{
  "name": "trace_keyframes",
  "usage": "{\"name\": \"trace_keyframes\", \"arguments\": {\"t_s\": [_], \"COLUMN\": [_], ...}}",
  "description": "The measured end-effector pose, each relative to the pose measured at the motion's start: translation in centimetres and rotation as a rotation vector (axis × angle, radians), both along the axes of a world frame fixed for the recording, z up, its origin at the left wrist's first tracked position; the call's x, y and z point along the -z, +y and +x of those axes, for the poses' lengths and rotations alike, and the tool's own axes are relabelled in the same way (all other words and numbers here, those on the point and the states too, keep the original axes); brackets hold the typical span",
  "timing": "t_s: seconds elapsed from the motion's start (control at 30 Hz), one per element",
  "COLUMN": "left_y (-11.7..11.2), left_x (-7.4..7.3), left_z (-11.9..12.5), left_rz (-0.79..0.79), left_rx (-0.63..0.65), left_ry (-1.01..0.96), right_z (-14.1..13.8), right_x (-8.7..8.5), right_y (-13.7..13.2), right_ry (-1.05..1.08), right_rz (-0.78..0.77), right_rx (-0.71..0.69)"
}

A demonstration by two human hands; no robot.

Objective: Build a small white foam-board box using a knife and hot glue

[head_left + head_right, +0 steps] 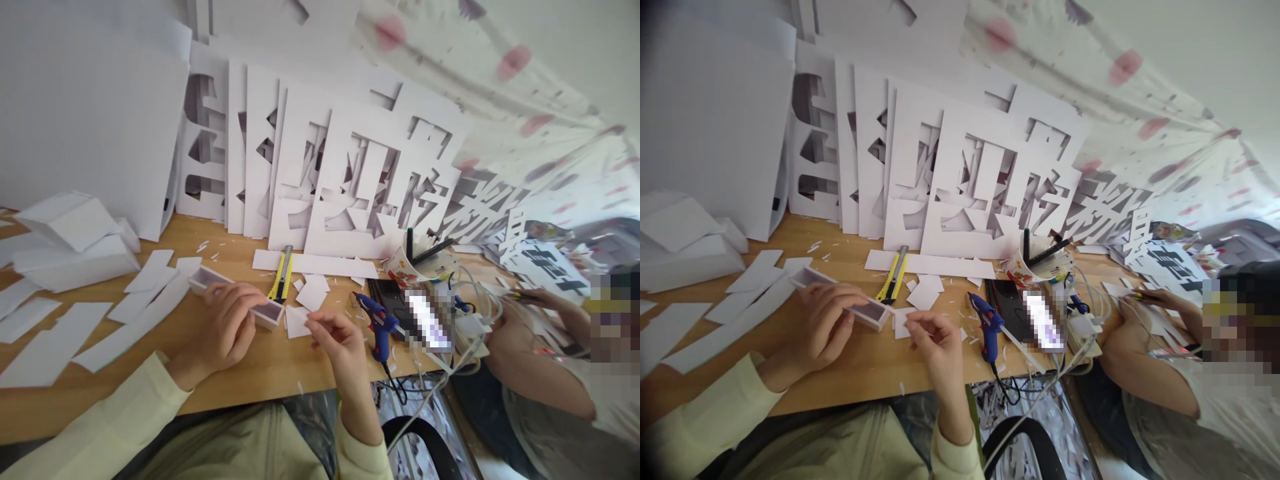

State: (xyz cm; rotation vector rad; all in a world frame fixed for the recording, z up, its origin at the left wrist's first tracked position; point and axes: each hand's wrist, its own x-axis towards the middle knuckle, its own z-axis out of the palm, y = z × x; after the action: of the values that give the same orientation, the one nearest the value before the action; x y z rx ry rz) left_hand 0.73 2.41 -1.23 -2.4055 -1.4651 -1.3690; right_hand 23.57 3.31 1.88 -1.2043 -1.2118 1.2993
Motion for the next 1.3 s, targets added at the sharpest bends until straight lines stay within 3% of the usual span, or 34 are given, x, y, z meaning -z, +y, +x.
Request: {"name": "trace_keyframes", "arguments": {"t_s": [0.1,0.3,0.47,0.8,1.3], "left_y": [0.1,0.6,0.8,0.9,1.1], "left_x": [0.2,0.1,0.2,0.2,0.5], "left_z": [0.1,0.1,0.0,0.1,0.0], "left_rz": [-0.019,-0.031,-0.023,-0.019,-0.028], "left_rx": [-0.015,-0.065,-0.089,-0.115,-0.125], "left_ry": [0.007,0.069,0.103,0.126,0.126], "right_z": [-0.9,-1.7,-2.0,-2.8,-3.2], "right_x": [1.6,3.4,3.2,2.8,2.5], "right_y": [-0.6,-3.1,-3.7,-3.7,-3.1], "right_ry": [0.044,0.014,0.088,0.185,0.503], "right_rz": [0.024,-0.084,-0.188,-0.179,-0.233], "right_rx": [0.182,0.166,0.13,0.117,0.053]}}
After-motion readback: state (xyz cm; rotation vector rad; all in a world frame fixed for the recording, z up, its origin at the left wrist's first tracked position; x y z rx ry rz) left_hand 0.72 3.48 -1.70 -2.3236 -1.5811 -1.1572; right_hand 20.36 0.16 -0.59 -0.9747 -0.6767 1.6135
